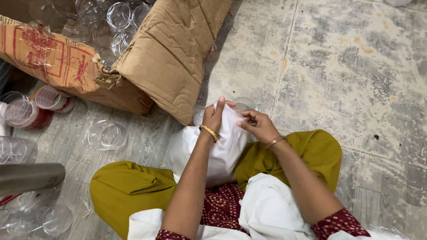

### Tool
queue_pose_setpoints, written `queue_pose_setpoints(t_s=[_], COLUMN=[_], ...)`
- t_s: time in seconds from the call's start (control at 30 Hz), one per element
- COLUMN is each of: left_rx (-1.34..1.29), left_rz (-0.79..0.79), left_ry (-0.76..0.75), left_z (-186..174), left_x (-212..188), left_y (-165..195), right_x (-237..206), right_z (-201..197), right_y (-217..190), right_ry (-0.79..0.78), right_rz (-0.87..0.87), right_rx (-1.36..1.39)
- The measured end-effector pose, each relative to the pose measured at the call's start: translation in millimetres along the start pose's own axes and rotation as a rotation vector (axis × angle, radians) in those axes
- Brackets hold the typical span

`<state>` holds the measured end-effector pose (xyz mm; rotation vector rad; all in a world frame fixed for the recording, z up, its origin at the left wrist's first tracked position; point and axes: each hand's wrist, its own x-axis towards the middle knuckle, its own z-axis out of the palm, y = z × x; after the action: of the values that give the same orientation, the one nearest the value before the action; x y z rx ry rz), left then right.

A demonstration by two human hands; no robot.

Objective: The person sits on the floor and wraps clear plastic containers in white plastic bags one at a time, then places the wrapped containers into a large cardboard box filled with similar containers, stacking and arranging them by hand.

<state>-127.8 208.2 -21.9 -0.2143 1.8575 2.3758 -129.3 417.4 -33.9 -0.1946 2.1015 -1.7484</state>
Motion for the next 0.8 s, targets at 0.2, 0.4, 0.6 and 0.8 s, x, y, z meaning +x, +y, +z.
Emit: queue_pose_setpoints(t_s=[0.2,0.4,0.6,0.8], left_rx=[-0.065,-0.026,-0.094,-0.239], left_rz=[-0.084,-0.049,-0.271,-0.152], left_ry=[-0.159,-0.055,-0.100,-0.070], left_z=[-22,-18,-13,-8], left_x=[-4,-1,-6,-1], left_y=[-7,-27,-22,-33], right_x=[-1,-2,4,13], right_z=[-2,-4,-2,-8], right_y=[12,5,8,21], right_ry=[0.115,0.126,0.223,0.247], right_rz=[0.005,0.000,-0.047,-0.047], right_rx=[0.025,-0.172,-0.027,0.032])
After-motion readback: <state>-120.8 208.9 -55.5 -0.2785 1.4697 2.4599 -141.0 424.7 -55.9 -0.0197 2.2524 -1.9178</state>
